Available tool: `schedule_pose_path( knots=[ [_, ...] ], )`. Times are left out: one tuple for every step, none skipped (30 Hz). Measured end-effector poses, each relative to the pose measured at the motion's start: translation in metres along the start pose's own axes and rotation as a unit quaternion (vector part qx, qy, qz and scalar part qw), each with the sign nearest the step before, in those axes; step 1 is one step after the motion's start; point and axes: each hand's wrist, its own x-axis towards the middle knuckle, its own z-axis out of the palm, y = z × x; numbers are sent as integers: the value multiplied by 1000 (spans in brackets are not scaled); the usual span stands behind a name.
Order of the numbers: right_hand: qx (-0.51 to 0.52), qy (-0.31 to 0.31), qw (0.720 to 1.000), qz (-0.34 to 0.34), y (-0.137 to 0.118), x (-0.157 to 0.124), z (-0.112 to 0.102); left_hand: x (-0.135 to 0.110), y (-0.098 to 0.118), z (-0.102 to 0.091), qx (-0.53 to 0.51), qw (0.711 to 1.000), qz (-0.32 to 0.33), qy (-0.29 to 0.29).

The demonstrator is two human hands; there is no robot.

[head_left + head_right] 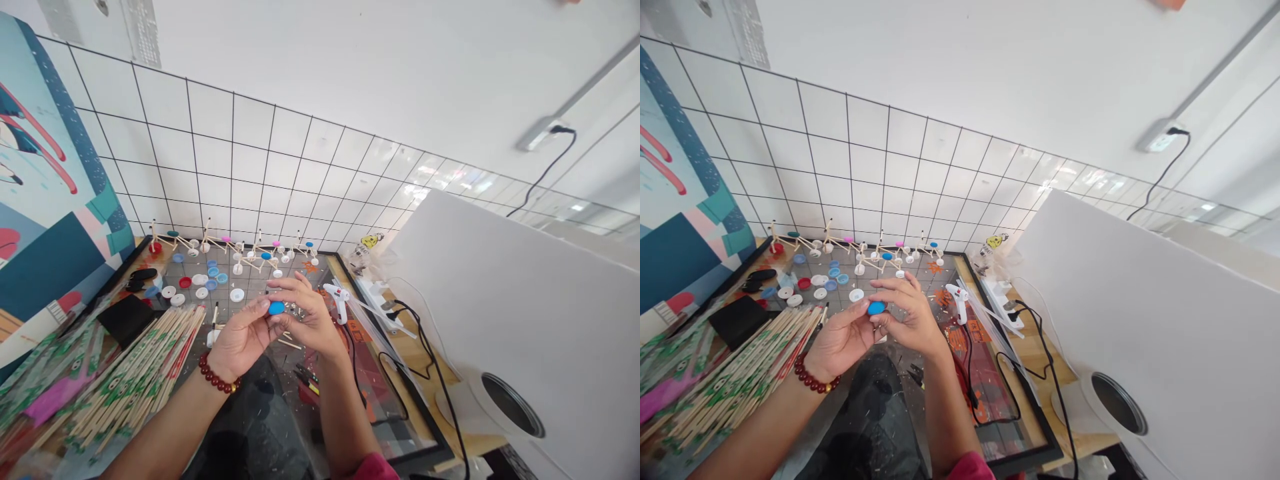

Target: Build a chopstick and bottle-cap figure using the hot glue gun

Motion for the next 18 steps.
schedule_pose_path(
  knots=[
    [3, 1, 1000, -2, 0, 0, 0, 0, 0, -1, 2, 1000, -3, -2],
    [5, 2, 1000, -3, 0, 0, 1, 0, -1, -1, 4, 1000, -3, -5],
    [4, 5, 1000, -1, 0, 0, 1, 0, -2, -2, 5, 1000, 0, -7],
    [0, 7, 1000, 3, 0, 0, 1, 1, -3, -2, 6, 1000, 7, -8],
    [-5, 11, 1000, 8, 0, 0, 2, 1, -3, -2, 8, 1000, 18, -10],
    [-9, 15, 1000, 13, 0, 0, 2, 1, -4, -2, 10, 999, 30, -15],
    [-10, 20, 1000, 16, 0, 0, 3, 0, -5, -2, 11, 999, 39, -23],
    [-9, 26, 999, 16, 0, 0, 4, 0, -6, -2, 12, 998, 43, -34],
    [-4, 32, 999, 15, 0, 0, 4, 0, -7, -2, 13, 998, 44, -45],
    [3, 37, 999, 13, -1, 0, 5, 0, -8, -2, 14, 998, 43, -54],
    [9, 41, 999, 13, -1, 0, 5, 0, -9, -2, 17, 997, 42, -58],
    [15, 43, 999, 13, -2, 0, 6, 1, -10, -2, 20, 997, 44, -60],
    [20, 45, 999, 13, -2, 0, 6, 1, -11, -3, 24, 997, 48, -59],
    [23, 46, 999, 14, -3, 1, 7, 1, -12, -3, 28, 996, 53, -59],
    [25, 47, 999, 14, -4, 1, 7, 1, -12, -3, 32, 996, 58, -59],
    [25, 47, 998, 13, -4, 1, 7, 1, -13, -3, 33, 996, 61, -60],
    [25, 48, 998, 13, -4, 1, 8, 1, -13, -3, 32, 996, 61, -59],
    [25, 50, 998, 11, -3, 0, 8, 1, -14, -3, 29, 996, 60, -56]
  ],
)
